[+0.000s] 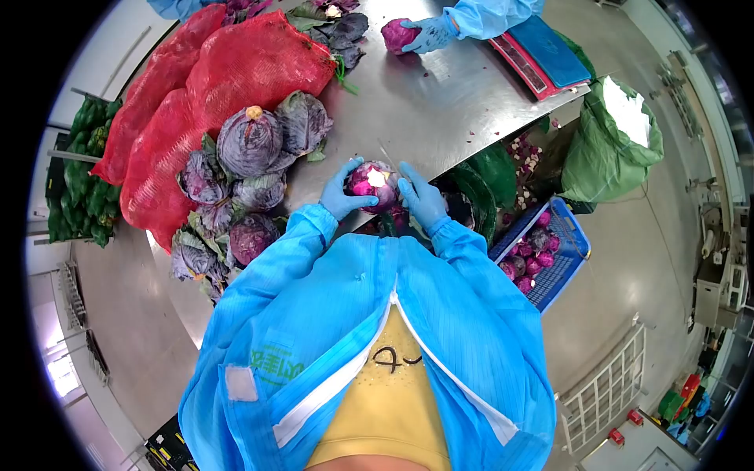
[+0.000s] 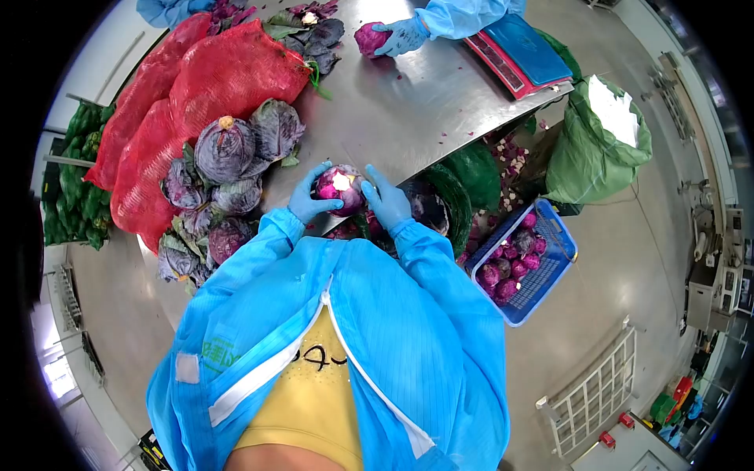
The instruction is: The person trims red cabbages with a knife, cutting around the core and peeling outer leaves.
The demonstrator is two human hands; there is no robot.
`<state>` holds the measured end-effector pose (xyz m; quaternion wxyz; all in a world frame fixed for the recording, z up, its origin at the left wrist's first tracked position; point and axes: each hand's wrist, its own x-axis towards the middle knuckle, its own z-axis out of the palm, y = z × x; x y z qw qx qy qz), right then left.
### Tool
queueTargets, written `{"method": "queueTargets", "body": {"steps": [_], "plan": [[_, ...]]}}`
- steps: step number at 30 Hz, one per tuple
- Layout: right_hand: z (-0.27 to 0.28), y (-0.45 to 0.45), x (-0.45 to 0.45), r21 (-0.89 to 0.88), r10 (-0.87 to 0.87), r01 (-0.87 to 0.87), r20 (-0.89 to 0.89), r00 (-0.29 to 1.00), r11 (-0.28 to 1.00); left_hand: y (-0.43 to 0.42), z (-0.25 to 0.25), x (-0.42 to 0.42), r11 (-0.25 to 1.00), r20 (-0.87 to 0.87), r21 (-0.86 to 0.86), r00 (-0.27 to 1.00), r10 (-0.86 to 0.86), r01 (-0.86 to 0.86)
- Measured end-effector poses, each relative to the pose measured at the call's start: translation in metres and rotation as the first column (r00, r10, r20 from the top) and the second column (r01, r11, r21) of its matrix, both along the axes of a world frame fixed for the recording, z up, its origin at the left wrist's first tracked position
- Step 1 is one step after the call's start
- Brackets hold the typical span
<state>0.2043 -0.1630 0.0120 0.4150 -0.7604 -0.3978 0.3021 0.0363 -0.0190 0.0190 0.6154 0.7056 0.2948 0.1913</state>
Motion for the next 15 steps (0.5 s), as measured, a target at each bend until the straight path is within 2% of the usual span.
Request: {"method": "queueTargets", "body": {"steps": [2, 3, 5, 6, 9, 13, 15], "plan": [[0.006, 0.005, -0.003, -0.102, 0.171, -0.166, 0.045, 0.984, 0.981, -0.005, -0.003, -0.002, 0.998, 0.017, 0.061, 0.999, -0.034, 0.033], [0.008, 0.007, -0.004, -0.101, 0.176, -0.17, 0.045, 0.983, 0.98, -0.007, -0.006, -0.001, 0.998, 0.016, 0.062, 0.999, -0.03, 0.028], [0.01, 0.002, -0.007, -0.163, 0.18, -0.175, 0.016, 0.984, 0.971, -0.016, -0.012, 0.0, 0.976, -0.027, 0.218, 1.0, 0.016, -0.01], [0.01, 0.001, -0.006, -0.17, 0.183, -0.178, 0.014, 0.983, 0.969, -0.022, -0.007, 0.003, 0.97, -0.106, 0.242, 0.994, 0.007, 0.019], [0.011, -0.007, -0.008, -0.196, 0.179, -0.176, -0.003, 0.984, 0.965, -0.03, 0.012, 0.009, 0.958, -0.158, 0.287, 0.986, 0.052, -0.004], [0.025, -0.015, -0.016, -0.235, 0.195, -0.164, 0.117, 0.974, 0.958, -0.028, 0.012, 0.01, 0.969, -0.257, 0.248, 0.964, 0.061, 0.005], [0.026, -0.017, -0.018, -0.284, 0.202, -0.154, 0.148, 0.968, 0.946, -0.028, 0.009, 0.01, 0.971, -0.231, 0.238, 0.971, 0.054, 0.002]]}}
